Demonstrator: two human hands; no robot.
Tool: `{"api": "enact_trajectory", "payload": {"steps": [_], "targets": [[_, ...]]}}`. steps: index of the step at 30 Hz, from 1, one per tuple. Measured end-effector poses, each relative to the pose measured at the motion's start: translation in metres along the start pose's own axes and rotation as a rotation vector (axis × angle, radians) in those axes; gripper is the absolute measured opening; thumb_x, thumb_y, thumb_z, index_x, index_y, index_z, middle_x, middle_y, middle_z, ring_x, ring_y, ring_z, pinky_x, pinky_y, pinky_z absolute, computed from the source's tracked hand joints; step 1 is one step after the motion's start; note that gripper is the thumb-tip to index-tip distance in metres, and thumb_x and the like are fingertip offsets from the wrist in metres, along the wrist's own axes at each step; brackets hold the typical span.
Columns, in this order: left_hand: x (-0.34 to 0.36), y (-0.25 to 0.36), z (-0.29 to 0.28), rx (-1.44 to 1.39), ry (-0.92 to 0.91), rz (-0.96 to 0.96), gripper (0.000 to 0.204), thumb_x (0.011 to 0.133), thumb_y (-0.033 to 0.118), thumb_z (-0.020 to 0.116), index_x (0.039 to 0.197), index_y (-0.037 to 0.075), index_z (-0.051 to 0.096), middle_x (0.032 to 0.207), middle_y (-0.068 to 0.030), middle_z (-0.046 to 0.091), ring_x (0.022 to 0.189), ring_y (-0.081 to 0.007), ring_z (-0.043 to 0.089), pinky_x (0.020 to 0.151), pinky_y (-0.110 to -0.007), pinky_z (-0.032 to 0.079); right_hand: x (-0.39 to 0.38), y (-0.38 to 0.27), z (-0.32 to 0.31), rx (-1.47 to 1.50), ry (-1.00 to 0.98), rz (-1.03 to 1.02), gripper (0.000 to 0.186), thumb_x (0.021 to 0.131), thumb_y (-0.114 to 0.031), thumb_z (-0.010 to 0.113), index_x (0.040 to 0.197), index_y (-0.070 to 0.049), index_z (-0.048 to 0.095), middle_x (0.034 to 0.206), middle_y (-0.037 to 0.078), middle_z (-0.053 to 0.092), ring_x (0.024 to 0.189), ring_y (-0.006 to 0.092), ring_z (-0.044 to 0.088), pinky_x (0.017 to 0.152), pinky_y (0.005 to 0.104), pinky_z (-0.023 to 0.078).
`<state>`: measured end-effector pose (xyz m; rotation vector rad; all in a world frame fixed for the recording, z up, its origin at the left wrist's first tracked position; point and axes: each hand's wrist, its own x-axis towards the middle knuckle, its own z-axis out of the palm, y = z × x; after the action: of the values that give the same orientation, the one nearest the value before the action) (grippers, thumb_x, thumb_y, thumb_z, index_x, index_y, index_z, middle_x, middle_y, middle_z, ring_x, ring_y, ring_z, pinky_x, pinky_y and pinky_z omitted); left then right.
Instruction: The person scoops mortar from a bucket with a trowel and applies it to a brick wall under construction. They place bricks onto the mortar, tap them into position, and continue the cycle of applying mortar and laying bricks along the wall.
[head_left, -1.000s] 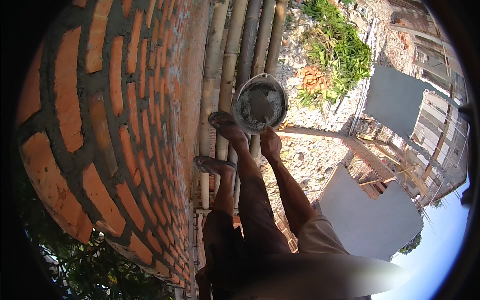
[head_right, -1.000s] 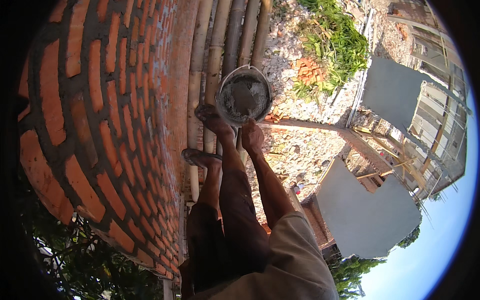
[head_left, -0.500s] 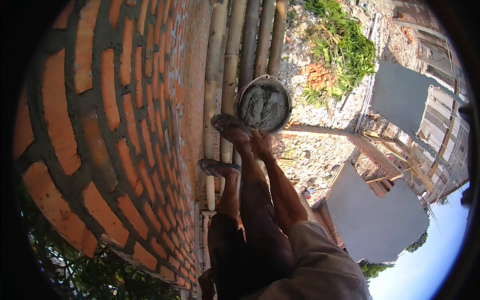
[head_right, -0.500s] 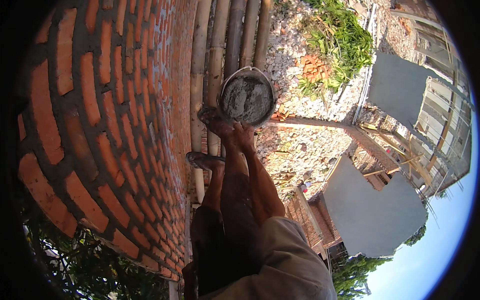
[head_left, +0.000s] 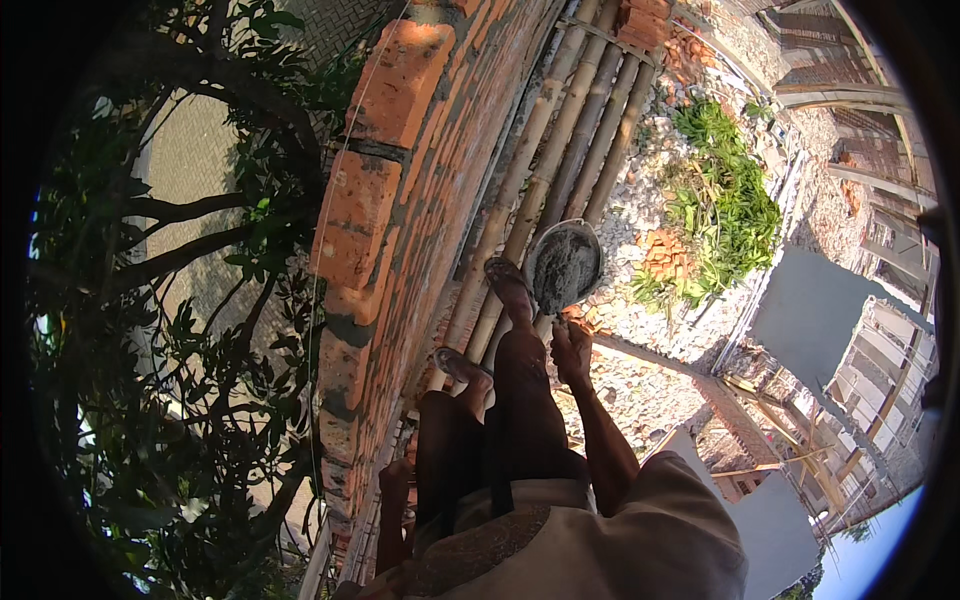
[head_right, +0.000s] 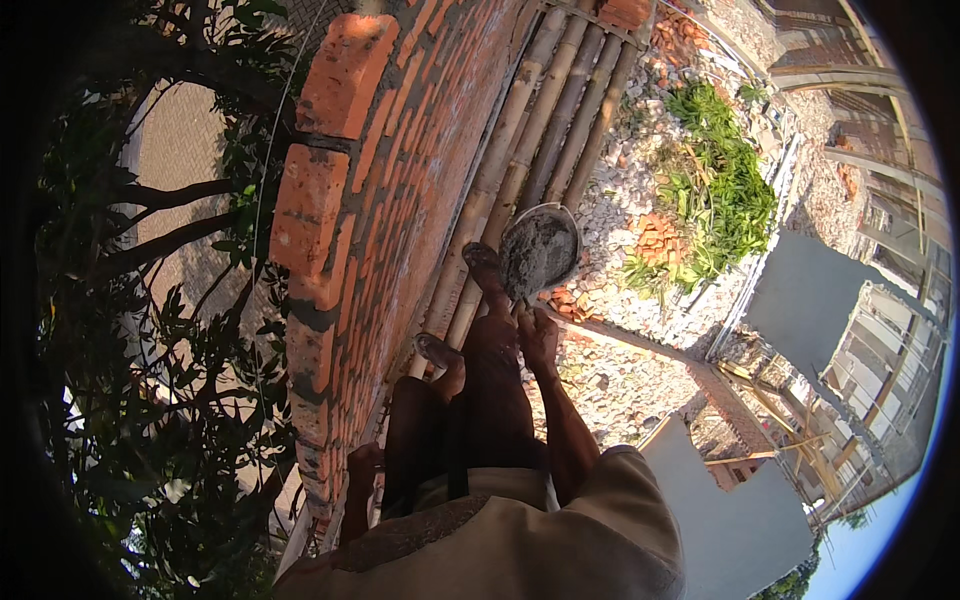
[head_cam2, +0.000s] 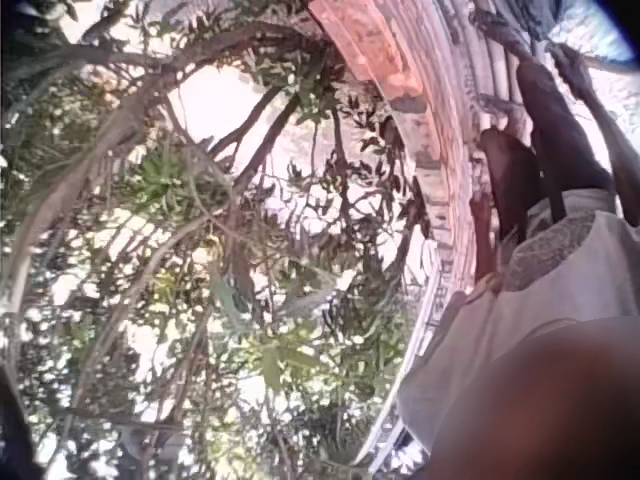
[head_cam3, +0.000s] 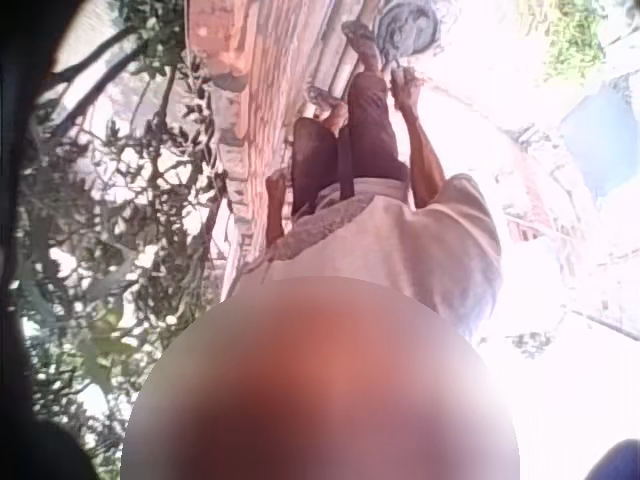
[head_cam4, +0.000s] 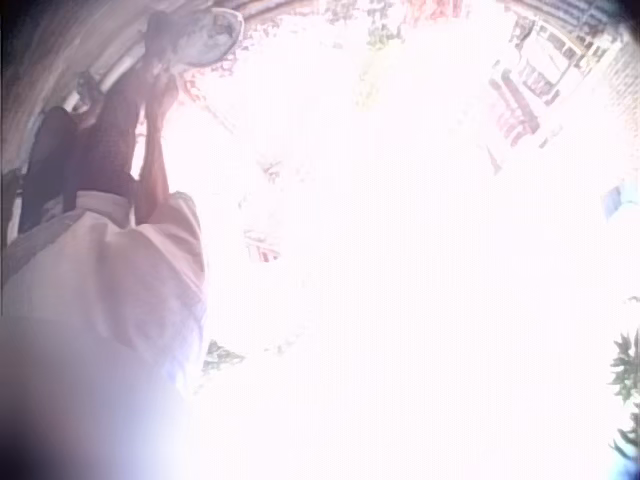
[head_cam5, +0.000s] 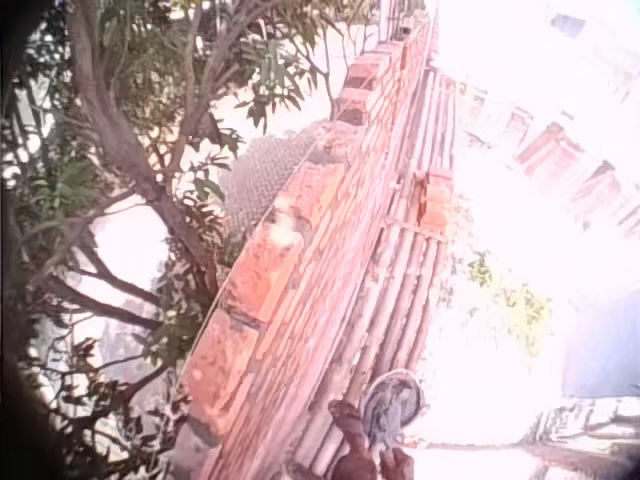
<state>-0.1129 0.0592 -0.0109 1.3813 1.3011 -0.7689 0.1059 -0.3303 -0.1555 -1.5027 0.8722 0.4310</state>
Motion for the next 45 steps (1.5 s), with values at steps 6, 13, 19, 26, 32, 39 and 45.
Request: {"api": "enact_trajectory", "payload": {"steps": [6, 13, 19, 26, 32, 39, 45], "targets": [[-0.001, -0.022, -0.024, 0.153, 0.137, 0.115, 0.020, 0.090, 0.020, 0.061, 0.084, 0.003, 0.067, 0.071, -0.0070, 0.063, 0.058, -0.0164, 0.058, 0.053, -0.033, 0.047, -0.125, -0.062, 0.068, -0.107, -0.095, -0.133, 0.021, 0.090, -0.020, 0.057, 0.087, 0.001, 0.059, 0.063, 0.005, 0.050, 0.060, 0.0084, 0.048, 0.050, 0.0275, 0.038], [-0.009, -0.090, -0.076, -0.263, 0.092, 0.073, 0.019, 0.091, 0.018, 0.067, 0.094, 0.000, 0.070, 0.074, -0.0048, 0.065, 0.058, -0.0127, 0.060, 0.051, -0.030, 0.046, -0.239, -0.087, 0.169, -0.140, -0.289, -0.224, 0.029, 0.094, -0.028, 0.057, 0.086, -0.001, 0.056, 0.067, 0.002, 0.053, 0.055, 0.0096, 0.049, 0.048, 0.0277, 0.039], [-0.013, -0.143, -0.104, -0.371, 0.102, -0.011, 0.014, 0.092, 0.013, 0.064, 0.096, 0.001, 0.068, 0.072, -0.0053, 0.064, 0.055, -0.0126, 0.058, 0.047, -0.028, 0.042, -0.258, -0.096, 0.255, 0.239, -0.407, -0.022, 0.022, 0.095, -0.025, 0.056, 0.091, -0.003, 0.059, 0.069, 0.003, 0.055, 0.062, 0.0138, 0.058, 0.049, 0.0289, 0.048], [-0.003, -0.194, -0.122, -0.521, -0.010, 0.076, 0.012, 0.091, 0.012, 0.064, 0.093, 0.001, 0.066, 0.071, -0.0052, 0.062, 0.052, -0.0131, 0.056, 0.045, -0.027, 0.040, -0.224, -0.091, 0.299, 1.105, -0.848, 0.521, 0.027, 0.100, -0.040, 0.046, 0.099, -0.015, 0.055, 0.077, 0.001, 0.055, 0.061, 0.0110, 0.052, 0.049, 0.0271, 0.048], [-0.005, -0.200, -0.123, -0.409, 0.116, 0.156, 0.012, 0.091, 0.013, 0.064, 0.091, 0.001, 0.066, 0.070, -0.0048, 0.061, 0.052, -0.0132, 0.055, 0.046, -0.027, 0.040, -0.269, -0.080, 0.262, 0.795, -0.925, 0.351, 0.032, 0.101, -0.042, 0.043, 0.092, -0.013, 0.052, 0.073, 0.002, 0.053, 0.057, 0.0153, 0.051, 0.050, 0.0316, 0.046], [0.006, -0.222, -0.157, -0.354, 0.018, 0.119, 0.020, 0.090, 0.022, 0.067, 0.092, 0.003, 0.067, 0.074, -0.0065, 0.065, 0.061, -0.0157, 0.062, 0.050, -0.030, 0.047, -0.259, -0.067, 0.231, 0.527, -0.518, 0.147, 0.034, 0.098, -0.040, 0.044, 0.087, -0.009, 0.051, 0.067, 0.003, 0.050, 0.052, 0.0169, 0.048, 0.047, 0.0324, 0.044], [0.006, -0.208, -0.162, -0.301, 0.118, 0.192, 0.023, 0.091, 0.024, 0.065, 0.096, 0.002, 0.067, 0.074, -0.0073, 0.065, 0.060, -0.0180, 0.063, 0.050, -0.031, 0.047, -0.255, -0.015, 0.206, -0.304, -0.492, -0.260, 0.031, 0.093, -0.033, 0.054, 0.096, -0.002, 0.057, 0.073, 0.009, 0.060, 0.063, 0.0199, 0.059, 0.053, 0.0351, 0.046]]}}
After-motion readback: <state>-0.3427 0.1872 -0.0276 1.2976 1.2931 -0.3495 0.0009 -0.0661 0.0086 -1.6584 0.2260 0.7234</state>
